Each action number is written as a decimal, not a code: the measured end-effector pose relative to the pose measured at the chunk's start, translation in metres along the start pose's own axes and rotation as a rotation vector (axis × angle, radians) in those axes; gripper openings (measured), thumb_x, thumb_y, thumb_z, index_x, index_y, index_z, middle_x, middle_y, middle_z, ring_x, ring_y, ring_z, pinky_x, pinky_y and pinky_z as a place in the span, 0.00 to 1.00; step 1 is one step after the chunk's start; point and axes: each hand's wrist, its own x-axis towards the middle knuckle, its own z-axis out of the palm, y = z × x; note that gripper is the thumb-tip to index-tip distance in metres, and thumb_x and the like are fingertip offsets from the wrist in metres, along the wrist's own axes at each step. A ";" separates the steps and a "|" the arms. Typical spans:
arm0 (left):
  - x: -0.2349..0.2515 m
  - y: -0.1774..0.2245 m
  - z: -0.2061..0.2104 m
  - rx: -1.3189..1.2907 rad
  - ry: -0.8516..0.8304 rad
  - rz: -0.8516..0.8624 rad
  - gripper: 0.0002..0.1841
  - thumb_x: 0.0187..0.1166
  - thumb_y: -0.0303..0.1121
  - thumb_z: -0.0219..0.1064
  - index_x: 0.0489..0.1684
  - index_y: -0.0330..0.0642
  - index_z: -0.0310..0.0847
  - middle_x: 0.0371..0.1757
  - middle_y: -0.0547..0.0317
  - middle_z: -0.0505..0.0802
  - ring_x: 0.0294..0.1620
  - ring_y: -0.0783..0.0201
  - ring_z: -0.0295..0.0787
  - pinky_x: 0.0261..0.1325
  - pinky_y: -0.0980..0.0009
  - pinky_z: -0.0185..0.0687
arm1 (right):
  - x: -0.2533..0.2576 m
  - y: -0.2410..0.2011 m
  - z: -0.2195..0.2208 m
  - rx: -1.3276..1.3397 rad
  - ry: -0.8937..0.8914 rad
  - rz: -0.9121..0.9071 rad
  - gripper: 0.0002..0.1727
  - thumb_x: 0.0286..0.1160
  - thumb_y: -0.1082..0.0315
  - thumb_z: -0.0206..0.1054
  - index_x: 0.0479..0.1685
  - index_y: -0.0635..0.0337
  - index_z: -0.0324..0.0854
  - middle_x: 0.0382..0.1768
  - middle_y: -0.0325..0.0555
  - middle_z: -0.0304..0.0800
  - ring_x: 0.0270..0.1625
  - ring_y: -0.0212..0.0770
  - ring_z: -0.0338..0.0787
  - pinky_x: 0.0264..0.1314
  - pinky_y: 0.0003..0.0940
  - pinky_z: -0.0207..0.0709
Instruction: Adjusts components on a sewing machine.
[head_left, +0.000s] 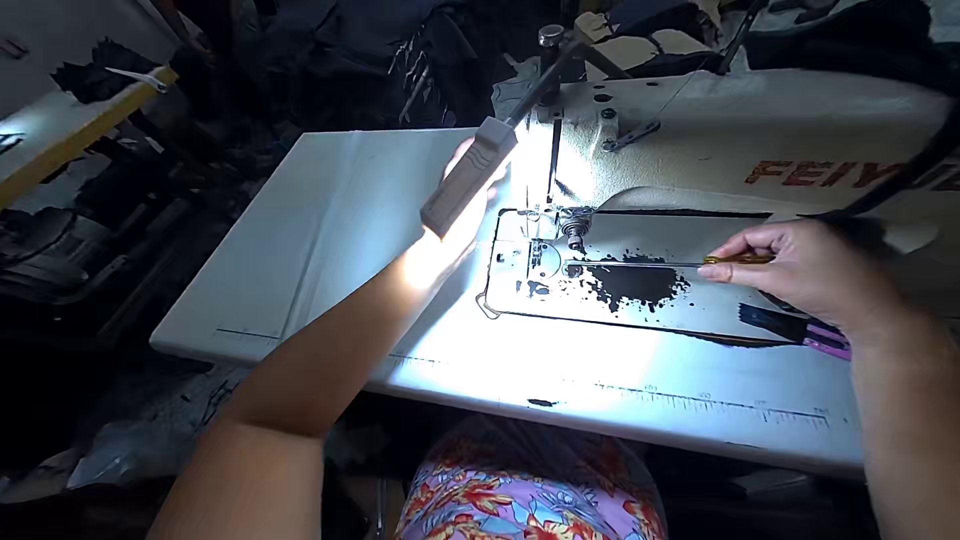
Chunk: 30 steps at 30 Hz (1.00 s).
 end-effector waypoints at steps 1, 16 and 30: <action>-0.012 0.003 -0.013 0.018 -0.020 -0.031 0.16 0.91 0.30 0.54 0.73 0.37 0.71 0.52 0.60 0.87 0.47 0.73 0.86 0.51 0.74 0.84 | -0.007 -0.004 -0.006 -0.071 0.000 0.010 0.06 0.63 0.73 0.82 0.32 0.60 0.90 0.25 0.46 0.87 0.28 0.39 0.82 0.34 0.44 0.76; -0.245 0.034 -0.047 0.648 -0.480 0.715 0.17 0.87 0.43 0.61 0.59 0.43 0.88 0.65 0.49 0.92 0.71 0.55 0.87 0.78 0.59 0.77 | -0.141 -0.140 0.090 0.130 -0.211 -0.389 0.14 0.67 0.53 0.75 0.34 0.55 0.91 0.27 0.33 0.91 0.30 0.17 0.85 0.33 0.14 0.79; -0.232 -0.044 -0.078 0.582 -0.206 0.798 0.13 0.83 0.27 0.59 0.52 0.47 0.92 0.32 0.58 0.92 0.30 0.60 0.87 0.34 0.67 0.79 | -0.116 -0.151 0.170 0.371 -0.087 -0.339 0.21 0.81 0.51 0.69 0.55 0.61 0.90 0.55 0.40 0.95 0.61 0.23 0.89 0.65 0.22 0.84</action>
